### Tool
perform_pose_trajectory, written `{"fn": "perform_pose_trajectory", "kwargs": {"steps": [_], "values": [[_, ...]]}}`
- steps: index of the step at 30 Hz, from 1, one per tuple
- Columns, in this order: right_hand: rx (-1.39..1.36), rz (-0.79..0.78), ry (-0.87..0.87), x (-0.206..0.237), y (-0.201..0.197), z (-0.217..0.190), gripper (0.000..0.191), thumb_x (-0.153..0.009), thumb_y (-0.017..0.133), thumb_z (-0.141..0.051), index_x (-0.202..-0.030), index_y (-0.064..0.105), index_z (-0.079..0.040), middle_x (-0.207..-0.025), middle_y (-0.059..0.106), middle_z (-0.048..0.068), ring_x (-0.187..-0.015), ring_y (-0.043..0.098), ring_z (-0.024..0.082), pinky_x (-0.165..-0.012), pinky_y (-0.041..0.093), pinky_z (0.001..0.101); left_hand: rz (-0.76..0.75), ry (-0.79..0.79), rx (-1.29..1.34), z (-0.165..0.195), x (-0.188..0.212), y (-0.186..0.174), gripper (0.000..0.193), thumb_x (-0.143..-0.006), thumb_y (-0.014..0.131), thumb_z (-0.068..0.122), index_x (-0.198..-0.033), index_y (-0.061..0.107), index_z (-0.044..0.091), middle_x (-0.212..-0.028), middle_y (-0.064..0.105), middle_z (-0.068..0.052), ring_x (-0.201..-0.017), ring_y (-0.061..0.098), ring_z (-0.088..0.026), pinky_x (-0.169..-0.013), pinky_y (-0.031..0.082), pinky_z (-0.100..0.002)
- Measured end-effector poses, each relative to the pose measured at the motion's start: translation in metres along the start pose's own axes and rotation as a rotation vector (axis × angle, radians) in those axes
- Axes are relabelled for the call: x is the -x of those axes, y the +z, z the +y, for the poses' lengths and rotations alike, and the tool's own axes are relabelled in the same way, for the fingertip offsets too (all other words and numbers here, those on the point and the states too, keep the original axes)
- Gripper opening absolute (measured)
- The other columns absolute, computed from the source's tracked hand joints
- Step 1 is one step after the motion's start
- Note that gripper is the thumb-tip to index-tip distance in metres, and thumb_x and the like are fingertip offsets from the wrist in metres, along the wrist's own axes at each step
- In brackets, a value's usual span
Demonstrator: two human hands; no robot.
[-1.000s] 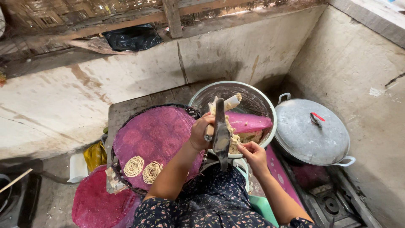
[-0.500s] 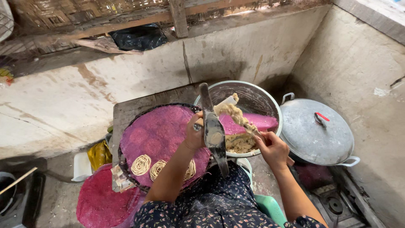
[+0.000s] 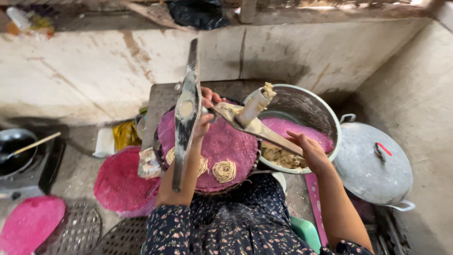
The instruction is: The person sits at a low table and uses a large wooden hand press to extrude dough into noodle strands. They load dough from a bucket into the press, squeeze the levers to press strands onto a pink mesh tray, coil the strands into nests, cut strands with a small stick, and place finished nests on the tray alongside other trays of completed nests.
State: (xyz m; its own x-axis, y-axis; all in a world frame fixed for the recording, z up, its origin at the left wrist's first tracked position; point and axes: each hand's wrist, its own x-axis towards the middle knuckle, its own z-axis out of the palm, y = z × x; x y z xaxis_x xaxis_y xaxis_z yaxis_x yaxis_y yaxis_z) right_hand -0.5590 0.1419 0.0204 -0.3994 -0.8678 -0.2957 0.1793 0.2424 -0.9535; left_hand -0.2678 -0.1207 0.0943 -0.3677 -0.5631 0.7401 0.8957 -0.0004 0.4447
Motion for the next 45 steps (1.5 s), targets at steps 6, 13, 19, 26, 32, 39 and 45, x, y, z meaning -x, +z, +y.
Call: {"fn": "perform_pose_trajectory", "kwargs": {"steps": [6, 13, 19, 26, 32, 39, 45], "values": [[-0.731, -0.972, 0.07, 0.038, 0.127, -0.02, 0.099, -0.093, 0.054, -0.073, -0.145, 0.043, 0.01, -0.118, 0.065, 0.035, -0.094, 0.075, 0.034, -0.079, 0.061, 0.0384, -0.274, -0.099, 0.103, 0.016, 0.008, 0.02, 0.038, -0.082, 0.087, 0.009, -0.118, 0.074, 0.01, -0.113, 0.062, -0.006, -0.112, 0.066, -0.025, -0.106, 0.055, -0.047], [-0.898, -1.114, 0.026, 0.069, 0.129, -0.039, 0.09, -0.094, 0.067, -0.041, -0.153, 0.032, 0.018, -0.122, 0.059, 0.039, -0.083, 0.073, 0.029, -0.062, 0.055, 0.0303, -0.217, -0.175, -0.197, 0.089, 0.041, 0.002, 0.061, -0.078, 0.089, 0.026, -0.133, 0.065, 0.013, -0.131, 0.064, -0.005, -0.128, 0.062, -0.024, -0.117, 0.047, -0.047], [-0.582, -0.648, -0.193, 0.078, 0.124, -0.071, 0.091, -0.096, 0.076, -0.016, -0.157, 0.022, 0.023, -0.134, 0.051, 0.043, -0.078, 0.07, 0.027, -0.049, 0.049, 0.0236, -0.35, -0.698, -0.739, 0.101, 0.082, 0.004, 0.074, -0.076, 0.09, 0.039, -0.141, 0.061, 0.017, -0.138, 0.071, -0.002, -0.133, 0.068, -0.023, -0.119, 0.048, -0.045], [0.332, -0.364, -0.668, 0.084, 0.152, -0.09, 0.112, -0.084, 0.078, -0.014, -0.166, 0.001, -0.006, -0.155, 0.039, 0.026, -0.095, 0.065, 0.027, -0.075, 0.06, 0.0325, -0.456, -0.319, -1.396, 0.071, 0.085, 0.011, 0.047, -0.079, 0.082, 0.041, -0.121, 0.075, 0.02, -0.113, 0.077, -0.004, -0.119, 0.066, -0.03, -0.114, 0.042, -0.045], [0.978, -0.122, -0.949, 0.091, 0.154, -0.084, 0.119, -0.066, 0.088, -0.02, -0.16, 0.017, -0.002, -0.139, 0.047, 0.028, -0.12, 0.057, 0.048, -0.099, 0.05, 0.0538, -0.532, -0.505, -1.468, 0.057, 0.08, 0.018, 0.049, -0.074, 0.081, 0.038, -0.119, 0.076, 0.019, -0.096, 0.077, -0.004, -0.099, 0.072, -0.021, -0.123, 0.034, -0.044], [0.994, -0.136, -0.879, 0.093, 0.161, -0.065, 0.113, -0.072, 0.086, -0.025, -0.158, 0.018, -0.002, -0.145, 0.043, 0.032, -0.119, 0.056, 0.052, -0.094, 0.051, 0.053, -0.492, -0.317, -1.485, 0.031, 0.101, 0.018, 0.044, -0.064, 0.084, 0.034, -0.103, 0.077, 0.016, -0.104, 0.074, -0.008, -0.106, 0.069, -0.031, -0.085, 0.058, -0.04], [0.646, -0.382, -0.787, 0.067, 0.141, -0.06, 0.121, -0.082, 0.088, -0.035, -0.164, 0.004, -0.005, -0.157, 0.034, 0.027, -0.138, 0.042, 0.044, -0.11, 0.038, 0.0499, -0.362, -0.499, -1.455, -0.003, 0.105, 0.003, 0.049, -0.064, 0.088, 0.033, -0.108, 0.076, 0.015, -0.107, 0.073, -0.011, -0.098, 0.07, -0.028, -0.081, 0.059, -0.038]]}}
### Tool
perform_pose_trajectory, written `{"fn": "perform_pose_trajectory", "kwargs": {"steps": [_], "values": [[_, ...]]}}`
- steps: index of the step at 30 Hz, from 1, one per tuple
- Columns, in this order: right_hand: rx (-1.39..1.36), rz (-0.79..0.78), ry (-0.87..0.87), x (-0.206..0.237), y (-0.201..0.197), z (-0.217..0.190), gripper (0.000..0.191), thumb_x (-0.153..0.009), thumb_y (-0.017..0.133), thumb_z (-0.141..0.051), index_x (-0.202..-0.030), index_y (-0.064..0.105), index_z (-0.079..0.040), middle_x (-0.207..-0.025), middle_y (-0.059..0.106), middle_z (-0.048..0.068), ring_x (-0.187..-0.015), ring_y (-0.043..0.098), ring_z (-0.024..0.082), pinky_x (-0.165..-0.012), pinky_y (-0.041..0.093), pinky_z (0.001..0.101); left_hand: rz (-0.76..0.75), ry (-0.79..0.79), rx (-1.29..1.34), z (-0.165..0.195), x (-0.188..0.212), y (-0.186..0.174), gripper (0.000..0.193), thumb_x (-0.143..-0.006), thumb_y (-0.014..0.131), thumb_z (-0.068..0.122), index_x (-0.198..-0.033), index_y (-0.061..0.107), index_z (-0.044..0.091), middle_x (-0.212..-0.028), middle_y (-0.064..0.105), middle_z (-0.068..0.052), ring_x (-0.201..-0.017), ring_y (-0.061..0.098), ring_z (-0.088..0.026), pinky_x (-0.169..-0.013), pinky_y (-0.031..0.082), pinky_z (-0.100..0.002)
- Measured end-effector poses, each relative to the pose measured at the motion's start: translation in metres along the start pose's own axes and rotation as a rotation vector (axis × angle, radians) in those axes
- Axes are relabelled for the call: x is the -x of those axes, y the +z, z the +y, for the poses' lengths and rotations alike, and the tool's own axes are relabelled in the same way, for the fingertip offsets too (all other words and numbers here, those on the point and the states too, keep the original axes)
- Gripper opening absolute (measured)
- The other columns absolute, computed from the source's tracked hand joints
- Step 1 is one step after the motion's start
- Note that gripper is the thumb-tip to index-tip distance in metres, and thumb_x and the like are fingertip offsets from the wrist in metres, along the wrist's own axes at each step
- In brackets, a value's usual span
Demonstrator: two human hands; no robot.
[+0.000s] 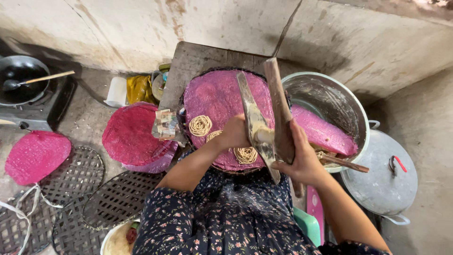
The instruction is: The person sits at a low table and uses a large wooden hand press to extrude dough into noodle strands. They load dough from a bucket into the press, squeeze the levers to press strands onto a pink mesh tray, coil the strands into nests, cut strands with a small stick, and place finished nests on the tray alongside other trays of completed nests.
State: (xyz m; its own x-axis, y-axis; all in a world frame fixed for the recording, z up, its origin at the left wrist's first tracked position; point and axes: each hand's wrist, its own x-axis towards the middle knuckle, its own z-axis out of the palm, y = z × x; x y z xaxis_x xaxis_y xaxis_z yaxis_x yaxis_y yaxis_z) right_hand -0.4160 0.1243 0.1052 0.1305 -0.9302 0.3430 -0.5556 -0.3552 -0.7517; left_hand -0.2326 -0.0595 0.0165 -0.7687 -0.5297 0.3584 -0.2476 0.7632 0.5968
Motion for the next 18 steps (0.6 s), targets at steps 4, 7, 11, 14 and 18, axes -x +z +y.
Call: {"fn": "perform_pose_trajectory", "kwargs": {"steps": [4, 7, 11, 14, 18], "values": [[-0.864, -0.169, 0.528, 0.012, -0.023, 0.023, 0.124, -0.076, 0.086, -0.055, -0.163, 0.021, 0.005, -0.157, 0.045, 0.017, -0.143, 0.047, 0.028, -0.11, 0.046, 0.0473, -0.191, -0.188, -0.014, -0.003, -0.018, 0.0, 0.044, -0.082, 0.085, 0.04, -0.117, 0.075, 0.016, -0.114, 0.073, -0.012, -0.102, 0.071, -0.029, -0.09, 0.058, -0.038], [-1.013, -0.393, 0.476, 0.042, -0.015, 0.031, 0.139, -0.067, 0.089, -0.064, -0.168, 0.005, -0.016, -0.144, 0.048, 0.023, -0.115, 0.058, 0.031, -0.095, 0.05, 0.0445, -0.481, 0.101, 0.82, 0.0, -0.036, -0.028, 0.081, -0.082, 0.087, 0.024, -0.151, 0.046, 0.023, -0.154, 0.047, -0.008, -0.138, 0.052, -0.03, -0.119, 0.045, -0.043], [-1.347, -0.489, 0.464, 0.091, -0.007, 0.042, 0.134, -0.067, 0.079, -0.08, -0.17, 0.022, -0.014, -0.135, 0.053, 0.029, -0.107, 0.065, 0.035, -0.086, 0.056, 0.0455, -0.549, 0.706, 1.97, 0.039, -0.083, -0.07, 0.095, -0.088, 0.079, 0.023, -0.166, 0.026, 0.033, -0.172, 0.033, -0.001, -0.157, 0.039, -0.027, -0.13, 0.035, -0.05], [-1.549, -0.621, 0.288, 0.118, -0.009, 0.055, 0.126, -0.068, 0.071, -0.085, -0.167, 0.026, -0.022, -0.144, 0.053, 0.032, -0.113, 0.067, 0.04, -0.089, 0.059, 0.0466, -0.583, -0.138, 2.173, 0.099, -0.118, -0.071, 0.097, -0.105, 0.061, 0.061, -0.174, 0.019, 0.007, -0.163, 0.041, -0.017, -0.139, 0.048, -0.045, -0.113, 0.037, -0.062], [-1.48, -0.612, 0.129, 0.135, -0.041, 0.058, 0.121, -0.072, 0.066, -0.085, -0.167, 0.031, -0.019, -0.155, 0.045, 0.033, -0.133, 0.056, 0.043, -0.098, 0.055, 0.0487, -0.514, 0.194, 1.937, 0.129, -0.125, -0.053, 0.087, -0.099, 0.072, 0.043, -0.168, 0.02, 0.031, -0.161, 0.045, -0.009, -0.14, 0.049, -0.038, -0.122, 0.036, -0.055]]}}
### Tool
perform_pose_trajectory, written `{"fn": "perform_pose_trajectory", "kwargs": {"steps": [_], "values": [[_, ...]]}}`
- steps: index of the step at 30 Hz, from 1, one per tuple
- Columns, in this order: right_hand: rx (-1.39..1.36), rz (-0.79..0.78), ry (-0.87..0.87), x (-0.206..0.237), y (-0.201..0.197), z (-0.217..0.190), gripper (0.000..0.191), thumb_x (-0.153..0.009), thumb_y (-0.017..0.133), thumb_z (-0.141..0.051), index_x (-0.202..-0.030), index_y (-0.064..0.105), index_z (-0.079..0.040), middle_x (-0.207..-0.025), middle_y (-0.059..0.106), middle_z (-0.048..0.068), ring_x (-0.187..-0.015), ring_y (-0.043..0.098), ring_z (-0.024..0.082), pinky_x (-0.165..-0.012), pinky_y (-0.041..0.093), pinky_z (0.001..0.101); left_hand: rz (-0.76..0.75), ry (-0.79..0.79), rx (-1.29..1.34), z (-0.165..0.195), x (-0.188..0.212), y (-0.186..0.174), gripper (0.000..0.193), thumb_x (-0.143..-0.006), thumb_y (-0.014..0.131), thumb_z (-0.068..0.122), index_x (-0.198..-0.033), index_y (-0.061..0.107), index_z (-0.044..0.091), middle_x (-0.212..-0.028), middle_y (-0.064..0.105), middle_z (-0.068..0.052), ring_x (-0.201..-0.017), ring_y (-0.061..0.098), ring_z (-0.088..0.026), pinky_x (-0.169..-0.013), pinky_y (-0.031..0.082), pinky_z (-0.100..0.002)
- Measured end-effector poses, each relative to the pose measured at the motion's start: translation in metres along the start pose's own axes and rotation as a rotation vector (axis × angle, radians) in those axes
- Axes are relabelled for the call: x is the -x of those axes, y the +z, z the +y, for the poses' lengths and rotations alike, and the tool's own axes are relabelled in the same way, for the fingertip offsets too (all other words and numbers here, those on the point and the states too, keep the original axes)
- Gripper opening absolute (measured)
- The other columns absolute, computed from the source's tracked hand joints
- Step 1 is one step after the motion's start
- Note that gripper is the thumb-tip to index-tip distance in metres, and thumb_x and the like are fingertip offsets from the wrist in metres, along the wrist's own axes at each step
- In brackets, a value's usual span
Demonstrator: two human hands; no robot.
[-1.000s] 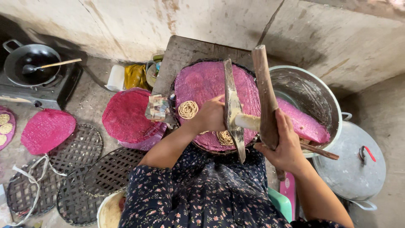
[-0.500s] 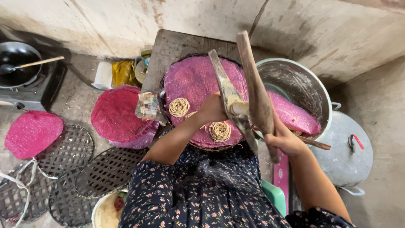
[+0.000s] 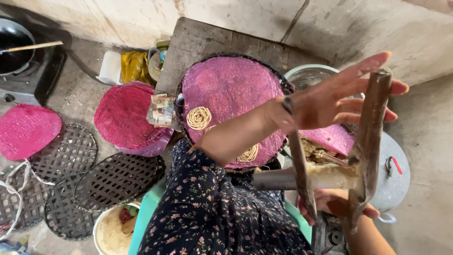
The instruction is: The person sits at a low table and uses a large wooden hand press to extrude dough into noodle strands. They load dough from a bucket into the press, squeeze the levers to press strands onto a pink mesh tray, coil the strands into nests, cut strands with a small stick, and place finished nests on the tray alongside other trays of completed nests.
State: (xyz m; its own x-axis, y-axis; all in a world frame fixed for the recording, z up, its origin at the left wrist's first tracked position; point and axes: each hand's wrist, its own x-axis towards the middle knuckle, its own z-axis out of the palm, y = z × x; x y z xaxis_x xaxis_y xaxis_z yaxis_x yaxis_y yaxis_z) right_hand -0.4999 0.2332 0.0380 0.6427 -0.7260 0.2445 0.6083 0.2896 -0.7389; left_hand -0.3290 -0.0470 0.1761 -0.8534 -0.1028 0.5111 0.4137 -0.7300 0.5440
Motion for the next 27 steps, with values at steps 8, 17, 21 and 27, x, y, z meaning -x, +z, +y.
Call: {"fn": "perform_pose_trajectory", "kwargs": {"steps": [8, 17, 21, 27], "values": [[0.162, 0.499, 0.275, -0.021, -0.017, -0.058, 0.126, -0.073, 0.069, -0.075, -0.164, 0.017, -0.005, -0.159, 0.038, 0.027, -0.141, 0.045, 0.037, -0.114, 0.037, 0.0518, 0.009, 0.217, -0.009, 0.001, 0.03, -0.131, 0.085, -0.084, 0.085, 0.004, -0.156, 0.046, 0.026, -0.145, 0.059, -0.009, -0.139, 0.054, -0.028, -0.125, 0.036, -0.052], [0.171, 0.913, 0.4, -0.023, -0.057, -0.033, 0.102, -0.077, 0.074, -0.053, -0.154, 0.039, 0.004, -0.136, 0.057, 0.024, -0.121, 0.055, 0.035, -0.103, 0.042, 0.0493, 0.137, 0.401, 0.212, -0.022, 0.067, -0.202, 0.055, -0.109, 0.039, 0.062, -0.122, 0.07, 0.018, -0.115, 0.069, -0.011, -0.112, 0.068, -0.03, -0.123, 0.038, -0.055], [0.382, 0.961, 0.445, 0.006, -0.046, -0.048, 0.092, -0.076, 0.071, -0.051, -0.146, 0.048, 0.004, -0.127, 0.064, 0.015, -0.115, 0.059, 0.026, -0.099, 0.045, 0.0409, 0.077, 0.431, 0.257, -0.032, 0.061, -0.184, 0.055, -0.106, 0.039, 0.062, -0.116, 0.071, 0.018, -0.11, 0.069, -0.01, -0.11, 0.07, -0.03, -0.123, 0.034, -0.059], [0.563, 0.86, 0.396, -0.001, -0.05, -0.056, 0.088, -0.076, 0.075, -0.051, -0.133, 0.058, 0.013, -0.116, 0.066, 0.018, -0.106, 0.06, 0.025, -0.091, 0.049, 0.0371, -0.002, 0.484, 0.172, 0.003, 0.045, -0.163, 0.063, -0.104, 0.035, 0.069, -0.113, 0.07, 0.018, -0.104, 0.071, -0.008, -0.104, 0.072, -0.027, -0.128, 0.027, -0.059]]}}
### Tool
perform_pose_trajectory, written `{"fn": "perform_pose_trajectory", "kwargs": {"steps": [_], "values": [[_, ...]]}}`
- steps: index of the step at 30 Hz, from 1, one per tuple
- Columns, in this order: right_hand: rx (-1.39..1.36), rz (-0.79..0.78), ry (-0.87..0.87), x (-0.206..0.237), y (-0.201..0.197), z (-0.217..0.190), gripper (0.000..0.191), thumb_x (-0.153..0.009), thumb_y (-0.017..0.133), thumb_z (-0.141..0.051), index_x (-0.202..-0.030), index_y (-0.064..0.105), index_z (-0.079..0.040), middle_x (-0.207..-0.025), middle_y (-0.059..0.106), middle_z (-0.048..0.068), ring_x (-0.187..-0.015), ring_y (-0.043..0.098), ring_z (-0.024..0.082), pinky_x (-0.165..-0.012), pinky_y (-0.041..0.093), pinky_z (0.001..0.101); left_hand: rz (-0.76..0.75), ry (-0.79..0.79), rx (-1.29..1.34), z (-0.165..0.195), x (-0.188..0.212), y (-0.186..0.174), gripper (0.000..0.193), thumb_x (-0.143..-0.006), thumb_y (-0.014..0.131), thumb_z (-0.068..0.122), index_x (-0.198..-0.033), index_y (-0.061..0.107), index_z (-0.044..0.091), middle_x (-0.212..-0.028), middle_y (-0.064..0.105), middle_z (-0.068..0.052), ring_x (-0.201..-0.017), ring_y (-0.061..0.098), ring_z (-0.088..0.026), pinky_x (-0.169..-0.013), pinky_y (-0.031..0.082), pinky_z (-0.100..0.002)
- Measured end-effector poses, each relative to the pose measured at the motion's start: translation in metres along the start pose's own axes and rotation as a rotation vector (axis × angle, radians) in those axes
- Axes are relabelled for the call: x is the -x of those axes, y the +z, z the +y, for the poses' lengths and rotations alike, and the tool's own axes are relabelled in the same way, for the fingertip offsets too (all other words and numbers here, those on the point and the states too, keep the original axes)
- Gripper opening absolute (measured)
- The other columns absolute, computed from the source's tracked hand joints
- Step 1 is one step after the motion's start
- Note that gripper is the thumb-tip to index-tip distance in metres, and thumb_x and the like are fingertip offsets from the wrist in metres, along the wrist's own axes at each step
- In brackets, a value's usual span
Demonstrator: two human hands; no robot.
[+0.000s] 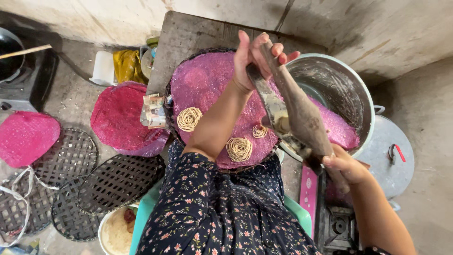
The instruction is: The person sits at a low table and uses a large wooden hand press to extrude dough into noodle strands. They load dough from a bucket into the press, squeeze the levers to press strands onto a pink mesh tray, coil the strands into nests, cut strands with a small stick, and place finished nests on the tray alongside other trays of completed nests.
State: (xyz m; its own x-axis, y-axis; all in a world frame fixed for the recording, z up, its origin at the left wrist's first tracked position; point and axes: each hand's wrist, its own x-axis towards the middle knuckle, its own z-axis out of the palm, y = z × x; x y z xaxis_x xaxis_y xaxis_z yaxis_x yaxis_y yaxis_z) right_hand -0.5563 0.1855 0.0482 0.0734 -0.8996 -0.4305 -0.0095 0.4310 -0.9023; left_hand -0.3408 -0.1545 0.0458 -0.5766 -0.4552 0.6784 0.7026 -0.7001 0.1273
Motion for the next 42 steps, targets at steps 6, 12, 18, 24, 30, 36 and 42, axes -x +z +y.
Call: {"fn": "perform_pose_trajectory", "kwargs": {"steps": [6, 12, 18, 24, 30, 36, 42], "values": [[0.04, 0.054, 0.022, 0.022, 0.019, -0.008, 0.092, -0.068, 0.076, -0.051, -0.134, 0.058, 0.01, -0.115, 0.068, 0.016, -0.104, 0.061, 0.022, -0.088, 0.049, 0.035, 0.012, -0.045, 0.007, -0.005, 0.014, 0.024, 0.059, -0.105, 0.035, 0.069, -0.104, 0.07, 0.022, -0.106, 0.071, -0.007, -0.105, 0.073, -0.027, -0.131, 0.025, -0.059], [0.221, 0.117, 0.004, 0.012, 0.016, -0.034, 0.091, -0.064, 0.077, -0.048, -0.133, 0.059, 0.01, -0.116, 0.07, 0.014, -0.107, 0.063, 0.021, -0.093, 0.049, 0.0344, -0.078, -0.027, 0.018, 0.001, -0.005, 0.023, 0.06, -0.104, 0.033, 0.069, -0.106, 0.072, 0.023, -0.105, 0.074, -0.008, -0.103, 0.074, -0.026, -0.13, 0.023, -0.059], [0.155, 0.038, -0.051, 0.006, 0.032, -0.023, 0.092, -0.064, 0.077, -0.047, -0.136, 0.059, 0.009, -0.12, 0.069, 0.017, -0.11, 0.062, 0.024, -0.097, 0.046, 0.0363, -0.053, -0.024, -0.022, 0.014, 0.009, 0.041, 0.063, -0.106, 0.03, 0.069, -0.107, 0.072, 0.022, -0.104, 0.075, -0.008, -0.103, 0.074, -0.027, -0.131, 0.021, -0.059], [0.157, 0.085, -0.016, 0.032, 0.026, -0.012, 0.094, -0.062, 0.077, -0.044, -0.137, 0.058, 0.009, -0.129, 0.068, 0.018, -0.119, 0.06, 0.024, -0.104, 0.043, 0.0361, -0.02, -0.079, 0.059, -0.015, 0.023, 0.042, 0.066, -0.109, 0.025, 0.067, -0.111, 0.071, 0.019, -0.113, 0.074, -0.01, -0.113, 0.072, -0.028, -0.134, 0.021, -0.061], [0.229, 0.146, -0.123, 0.028, 0.025, -0.002, 0.091, -0.064, 0.079, -0.045, -0.135, 0.061, 0.009, -0.127, 0.068, 0.017, -0.118, 0.06, 0.024, -0.103, 0.045, 0.0377, 0.389, -0.446, -0.073, -0.031, 0.042, -0.011, 0.096, -0.099, 0.024, 0.078, -0.139, 0.062, 0.0, -0.136, 0.065, -0.019, -0.131, 0.059, -0.032, -0.121, 0.033, -0.053], [0.278, 0.187, -0.175, 0.016, 0.025, 0.004, 0.088, -0.064, 0.081, -0.045, -0.132, 0.062, 0.009, -0.124, 0.069, 0.016, -0.116, 0.062, 0.024, -0.102, 0.046, 0.0376, 0.474, -1.049, -1.379, -0.09, 0.121, -0.069, 0.061, -0.093, 0.053, 0.046, -0.145, 0.056, 0.015, -0.151, 0.054, -0.02, -0.137, 0.049, -0.032, -0.116, 0.037, -0.044], [0.165, 0.247, -0.13, 0.008, 0.026, 0.008, 0.087, -0.065, 0.081, -0.044, -0.131, 0.063, 0.009, -0.114, 0.072, 0.017, -0.105, 0.066, 0.023, -0.093, 0.052, 0.0366, 0.672, -1.206, -1.353, -0.074, 0.132, -0.065, 0.056, -0.099, 0.038, 0.047, -0.13, 0.066, 0.011, -0.146, 0.049, -0.022, -0.133, 0.05, -0.035, -0.114, 0.038, -0.051]]}}
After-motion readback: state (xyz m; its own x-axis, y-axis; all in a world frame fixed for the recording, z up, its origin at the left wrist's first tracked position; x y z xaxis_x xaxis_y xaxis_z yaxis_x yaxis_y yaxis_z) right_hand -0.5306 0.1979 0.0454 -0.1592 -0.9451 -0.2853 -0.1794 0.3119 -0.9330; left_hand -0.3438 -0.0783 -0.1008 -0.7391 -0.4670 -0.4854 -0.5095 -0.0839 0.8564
